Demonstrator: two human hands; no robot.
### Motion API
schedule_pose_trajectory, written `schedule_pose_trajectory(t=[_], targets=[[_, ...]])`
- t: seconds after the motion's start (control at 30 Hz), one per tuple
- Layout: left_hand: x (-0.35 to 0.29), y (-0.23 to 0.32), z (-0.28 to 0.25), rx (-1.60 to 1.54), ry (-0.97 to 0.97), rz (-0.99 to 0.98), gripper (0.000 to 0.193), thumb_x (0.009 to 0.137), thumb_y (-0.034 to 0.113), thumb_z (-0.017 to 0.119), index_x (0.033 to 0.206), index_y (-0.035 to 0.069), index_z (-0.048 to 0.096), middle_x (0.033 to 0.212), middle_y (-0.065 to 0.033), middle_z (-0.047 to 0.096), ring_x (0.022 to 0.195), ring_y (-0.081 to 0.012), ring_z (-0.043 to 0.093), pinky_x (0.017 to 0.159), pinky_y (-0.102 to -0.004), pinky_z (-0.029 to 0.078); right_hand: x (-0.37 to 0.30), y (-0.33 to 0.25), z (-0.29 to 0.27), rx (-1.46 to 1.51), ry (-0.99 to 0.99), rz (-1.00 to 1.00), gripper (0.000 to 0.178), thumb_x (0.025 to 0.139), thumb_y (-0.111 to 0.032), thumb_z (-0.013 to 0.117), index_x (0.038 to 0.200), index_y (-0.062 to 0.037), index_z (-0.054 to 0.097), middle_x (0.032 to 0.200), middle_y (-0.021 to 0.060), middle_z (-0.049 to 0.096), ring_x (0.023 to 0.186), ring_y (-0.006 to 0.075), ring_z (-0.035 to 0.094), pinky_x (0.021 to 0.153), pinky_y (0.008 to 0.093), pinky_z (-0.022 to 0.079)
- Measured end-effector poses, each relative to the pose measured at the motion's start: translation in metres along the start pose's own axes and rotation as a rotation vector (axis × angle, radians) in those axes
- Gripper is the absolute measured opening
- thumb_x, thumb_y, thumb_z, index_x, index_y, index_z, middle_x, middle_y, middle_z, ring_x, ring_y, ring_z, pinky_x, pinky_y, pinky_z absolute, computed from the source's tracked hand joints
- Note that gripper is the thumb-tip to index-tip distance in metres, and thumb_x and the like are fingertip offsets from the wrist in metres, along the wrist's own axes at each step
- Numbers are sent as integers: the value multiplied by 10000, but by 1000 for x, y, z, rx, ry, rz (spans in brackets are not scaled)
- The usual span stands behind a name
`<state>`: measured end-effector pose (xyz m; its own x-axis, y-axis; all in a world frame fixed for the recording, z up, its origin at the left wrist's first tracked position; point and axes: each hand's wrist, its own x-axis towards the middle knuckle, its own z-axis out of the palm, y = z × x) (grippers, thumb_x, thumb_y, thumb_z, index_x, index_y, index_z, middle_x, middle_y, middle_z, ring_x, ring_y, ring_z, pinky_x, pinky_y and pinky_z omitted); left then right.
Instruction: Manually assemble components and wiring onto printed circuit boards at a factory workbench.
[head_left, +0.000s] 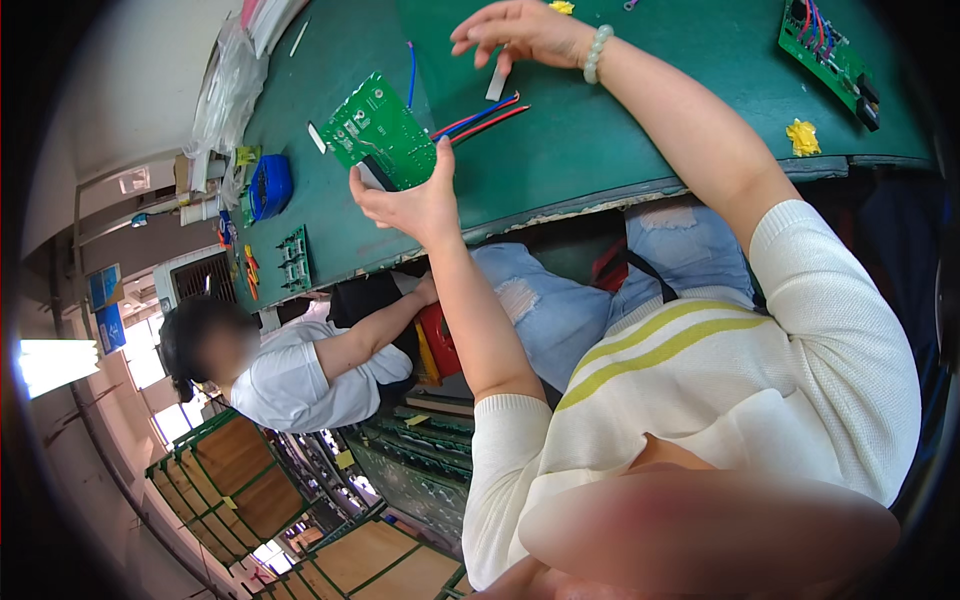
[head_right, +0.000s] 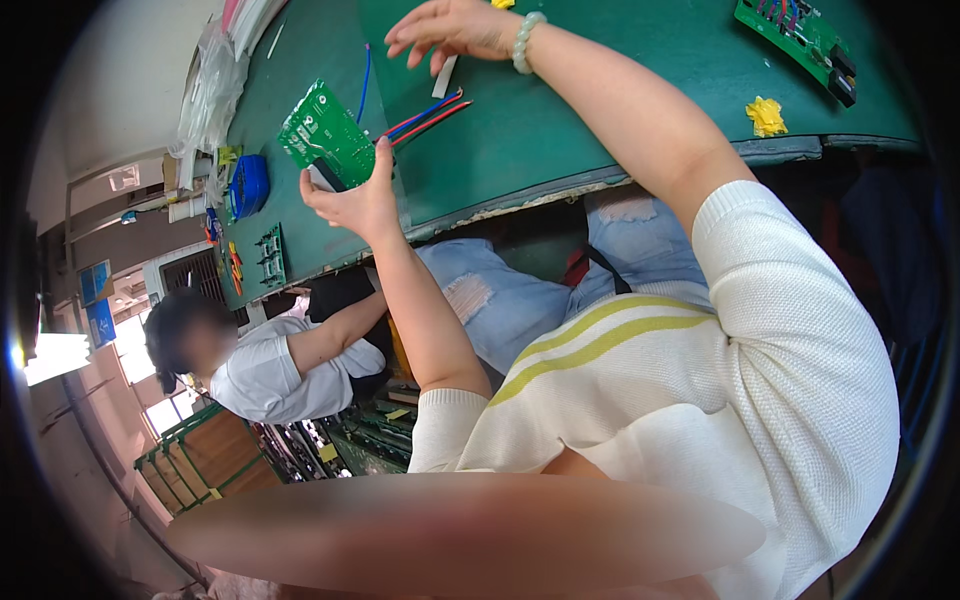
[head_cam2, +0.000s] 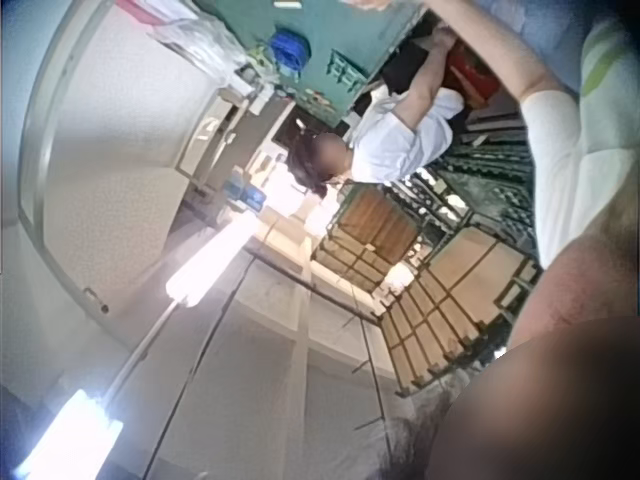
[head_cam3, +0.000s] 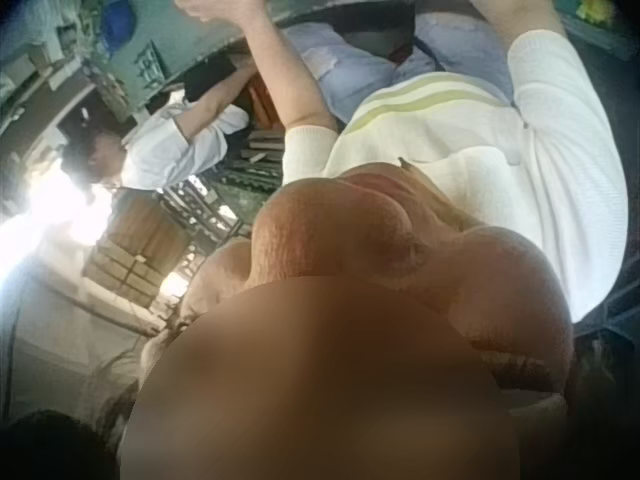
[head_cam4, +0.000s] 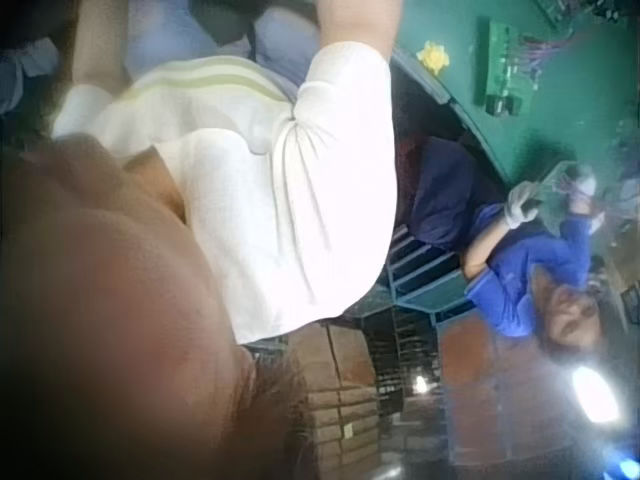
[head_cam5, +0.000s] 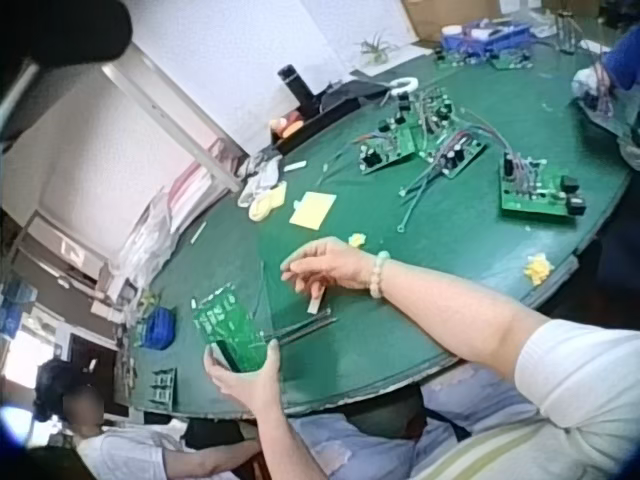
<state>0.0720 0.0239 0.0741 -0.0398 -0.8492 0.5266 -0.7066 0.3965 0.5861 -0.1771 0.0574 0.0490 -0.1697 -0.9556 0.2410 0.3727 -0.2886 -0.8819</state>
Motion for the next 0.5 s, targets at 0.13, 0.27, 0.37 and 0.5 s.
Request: schedule_pose_trajectory(t=[0.13, 0.27, 0.37, 0.5], targets=[[2, 29, -2, 181, 193, 414, 1094, 477, 416, 874, 1332, 23, 316, 1317, -197, 396, 1236, -374, 355, 995, -521, 263, -4, -1, 24, 91, -232, 33, 392, 934, -233, 575, 1254, -12, 530, 1162, 128, 620, 928, 167, 636, 672, 278, 549], [4, 53, 1, 205, 272, 684, 1056, 512, 483, 846, 1334, 61, 335, 1347, -201, 381, 1242, -391, 357, 991, -527, 270, -10, -7, 28, -14, -271, 12, 335, 940, -233, 571, 1197, -19, 566, 1037, 47, 646, 918, 115, 619, 745, 276, 538], [1, 66, 7, 201, 295, 743, 1017, 535, 519, 827, 1323, 72, 365, 1360, -205, 376, 1243, -394, 365, 985, -530, 282, -13, -8, 18, 123, -279, 22, 255, 928, -215, 592, 1087, -16, 598, 980, 31, 650, 881, 95, 613, 756, 265, 529], [-3, 70, 6, 238, 325, 759, 944, 557, 540, 813, 1275, 60, 431, 1330, -198, 407, 1209, -395, 395, 983, -522, 305, -11, -2, 26, 47, -258, -25, 172, 900, -152, 630, 1001, -17, 593, 913, 19, 651, 832, 79, 606, 736, 246, 512]])
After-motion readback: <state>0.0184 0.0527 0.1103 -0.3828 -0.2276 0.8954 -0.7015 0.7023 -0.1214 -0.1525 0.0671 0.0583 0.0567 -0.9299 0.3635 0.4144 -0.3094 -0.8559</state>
